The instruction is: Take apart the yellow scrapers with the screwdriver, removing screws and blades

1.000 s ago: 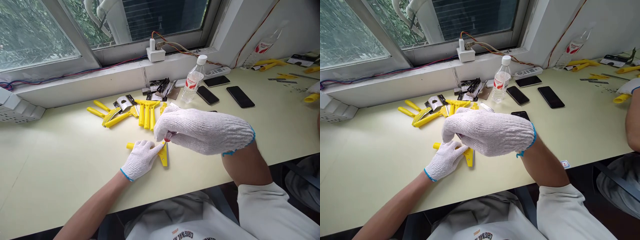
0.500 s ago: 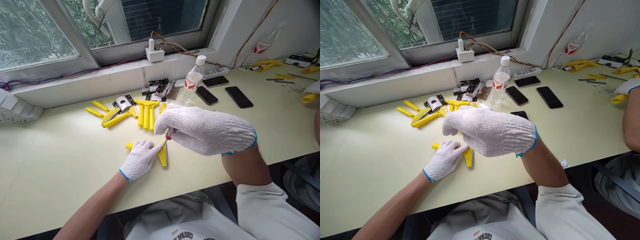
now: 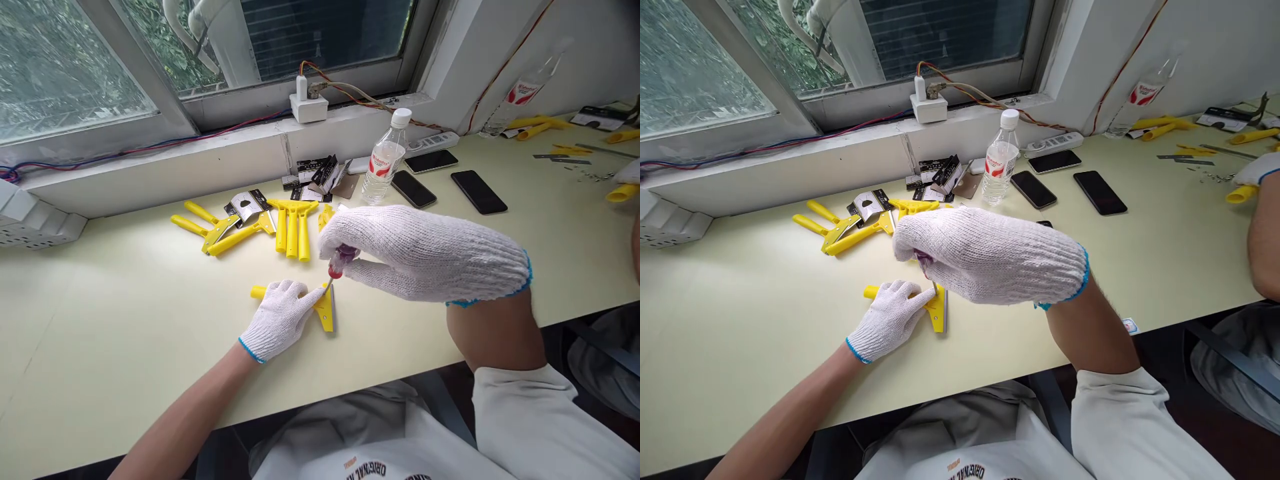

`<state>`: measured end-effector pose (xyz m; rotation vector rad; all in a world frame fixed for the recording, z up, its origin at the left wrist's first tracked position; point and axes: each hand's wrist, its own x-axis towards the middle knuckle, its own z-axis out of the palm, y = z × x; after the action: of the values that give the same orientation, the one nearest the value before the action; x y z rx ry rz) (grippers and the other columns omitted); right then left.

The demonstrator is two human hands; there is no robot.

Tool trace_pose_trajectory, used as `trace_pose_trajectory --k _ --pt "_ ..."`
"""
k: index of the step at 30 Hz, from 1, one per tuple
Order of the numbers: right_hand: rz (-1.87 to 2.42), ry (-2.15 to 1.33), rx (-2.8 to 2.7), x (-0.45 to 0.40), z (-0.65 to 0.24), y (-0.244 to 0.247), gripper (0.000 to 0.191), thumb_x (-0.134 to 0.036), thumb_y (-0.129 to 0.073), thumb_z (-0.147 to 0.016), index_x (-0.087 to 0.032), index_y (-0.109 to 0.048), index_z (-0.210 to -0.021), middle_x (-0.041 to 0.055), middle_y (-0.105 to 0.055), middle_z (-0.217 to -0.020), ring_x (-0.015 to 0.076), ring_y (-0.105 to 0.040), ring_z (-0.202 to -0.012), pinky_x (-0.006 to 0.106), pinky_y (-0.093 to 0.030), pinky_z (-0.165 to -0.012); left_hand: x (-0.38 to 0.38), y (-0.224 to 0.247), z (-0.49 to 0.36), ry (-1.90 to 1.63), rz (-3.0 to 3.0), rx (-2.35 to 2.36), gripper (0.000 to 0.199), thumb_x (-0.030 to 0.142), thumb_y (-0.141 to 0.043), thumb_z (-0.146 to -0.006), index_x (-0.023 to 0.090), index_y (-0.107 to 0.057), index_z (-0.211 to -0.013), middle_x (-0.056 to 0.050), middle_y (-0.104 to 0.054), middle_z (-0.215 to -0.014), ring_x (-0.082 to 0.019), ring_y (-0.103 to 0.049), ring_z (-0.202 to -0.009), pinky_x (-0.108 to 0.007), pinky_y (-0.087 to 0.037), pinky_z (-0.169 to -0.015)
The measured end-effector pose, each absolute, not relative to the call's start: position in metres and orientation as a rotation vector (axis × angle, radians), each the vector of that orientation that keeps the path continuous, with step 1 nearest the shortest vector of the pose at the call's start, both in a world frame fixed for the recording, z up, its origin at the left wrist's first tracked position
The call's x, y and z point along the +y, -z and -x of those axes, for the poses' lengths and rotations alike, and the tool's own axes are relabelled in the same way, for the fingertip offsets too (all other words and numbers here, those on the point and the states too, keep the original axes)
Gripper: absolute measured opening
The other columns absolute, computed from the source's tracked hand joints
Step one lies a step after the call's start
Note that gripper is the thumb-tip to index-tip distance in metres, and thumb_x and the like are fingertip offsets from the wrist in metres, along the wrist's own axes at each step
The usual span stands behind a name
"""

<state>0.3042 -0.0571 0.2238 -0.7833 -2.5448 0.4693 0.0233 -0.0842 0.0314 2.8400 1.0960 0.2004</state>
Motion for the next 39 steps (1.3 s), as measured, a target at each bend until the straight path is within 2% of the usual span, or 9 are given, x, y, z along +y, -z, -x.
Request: trace_pose_trajectory --k 7,10,13,19,25,29,32,35,39 --pt "0.775 -0.678 -2.116 -0.052 -0.316 -0.235 0.025 -0.011 -0.065 -0.099 -0.021 -0.066 -0.122 0.0025 -0.072 -0.108 0.0169 -0.073 -0.094 0.032 -0.061 -0.086 -0.085 -0.033 -0.023 -0.232 -2.821 1.092 0.053 0.017 -0.049 -0.107 0.030 -0.057 -0.157 -0.012 -0.069 -0.119 -0.031 -0.059 -0.102 -0.052 -0.048 -0.091" --pt "0.984 -0.607 -1.883 -0.038 -0.330 -0.232 0.027 -0.015 -0.061 -0.101 -0.023 -0.071 -0.124 0.0042 -0.074 -0.109 0.0192 -0.073 -0.087 0.033 -0.060 -0.078 -0.085 -0.034 -0.024 -0.218 -2.831 1.088 0.054 0.017 -0.046 -0.107 0.031 -0.056 -0.158 -0.012 -0.068 -0.119 -0.030 -0.059 -0.102 -0.051 -0.048 -0.092" --pt "1.266 -0.643 -1.856 -0.011 -0.349 -0.205 0.029 -0.022 -0.059 -0.103 -0.017 -0.075 -0.126 0.0032 -0.072 -0.084 0.0154 -0.060 -0.062 0.030 -0.050 -0.061 -0.085 -0.036 -0.024 -0.173 -2.858 1.087 0.054 0.016 -0.045 -0.108 0.032 -0.055 -0.158 -0.011 -0.068 -0.117 -0.029 -0.058 -0.098 -0.049 -0.048 -0.090" --pt "1.701 -0.731 -2.100 0.023 -0.369 -0.122 0.033 -0.030 -0.048 -0.109 -0.015 -0.078 -0.110 0.0092 -0.077 -0.101 0.0200 -0.066 -0.092 0.033 -0.049 -0.084 -0.082 -0.040 -0.026 -0.085 -2.895 1.059 0.062 0.008 -0.045 -0.101 0.031 -0.056 -0.157 -0.013 -0.067 -0.117 -0.028 -0.056 -0.093 -0.047 -0.047 -0.084" --pt "2.035 -0.768 -1.978 0.023 -0.362 -0.075 0.035 -0.038 -0.045 -0.111 -0.016 -0.071 -0.106 0.0111 -0.074 -0.079 0.0219 -0.061 -0.064 0.036 -0.042 -0.068 -0.080 -0.038 -0.027 -0.076 -2.864 1.055 0.064 0.006 -0.049 -0.097 0.029 -0.056 -0.156 -0.014 -0.067 -0.117 -0.030 -0.059 -0.094 -0.047 -0.048 -0.084" --pt "2.163 -0.612 -1.907 0.023 -0.358 -0.062 0.042 -0.046 -0.043 -0.113 -0.013 -0.068 -0.111 0.0136 -0.073 -0.083 0.0228 -0.061 -0.068 0.036 -0.040 -0.068 -0.075 -0.047 -0.018 -0.213 -2.790 1.131 0.053 0.015 -0.046 -0.105 0.027 -0.058 -0.154 -0.013 -0.066 -0.114 -0.029 -0.060 -0.096 -0.044 -0.050 -0.086" --pt "2.049 -0.372 -1.979 0.013 -0.354 -0.067 0.041 -0.045 -0.047 -0.113 -0.010 -0.067 -0.118 0.0147 -0.073 -0.091 0.0259 -0.064 -0.084 0.037 -0.046 -0.078 -0.071 -0.061 -0.001 -0.458 -2.608 1.173 0.047 0.023 -0.045 -0.109 0.028 -0.060 -0.154 -0.012 -0.065 -0.116 -0.028 -0.061 -0.100 -0.043 -0.051 -0.090" --pt "1.586 -0.350 -2.273 -0.015 -0.341 -0.077 0.033 -0.030 -0.045 -0.113 -0.011 -0.068 -0.128 0.0161 -0.074 -0.106 0.0272 -0.068 -0.102 0.040 -0.052 -0.093 -0.068 -0.071 0.016 -0.754 -2.180 1.172 0.043 0.029 -0.047 -0.111 0.028 -0.061 -0.152 -0.011 -0.066 -0.122 -0.025 -0.063 -0.105 -0.042 -0.052 -0.095" --pt "1.164 -0.451 -2.546 -0.064 -0.305 -0.071 0.025 -0.028 -0.066 -0.104 -0.018 -0.074 -0.126 0.0118 -0.076 -0.119 0.0280 -0.071 -0.111 0.043 -0.056 -0.101 -0.069 -0.074 0.020 -0.940 -1.403 1.078 0.029 0.046 -0.059 -0.108 0.021 -0.071 -0.118 -0.008 -0.065 -0.105 -0.020 -0.059 -0.087 -0.035 -0.053 -0.081"
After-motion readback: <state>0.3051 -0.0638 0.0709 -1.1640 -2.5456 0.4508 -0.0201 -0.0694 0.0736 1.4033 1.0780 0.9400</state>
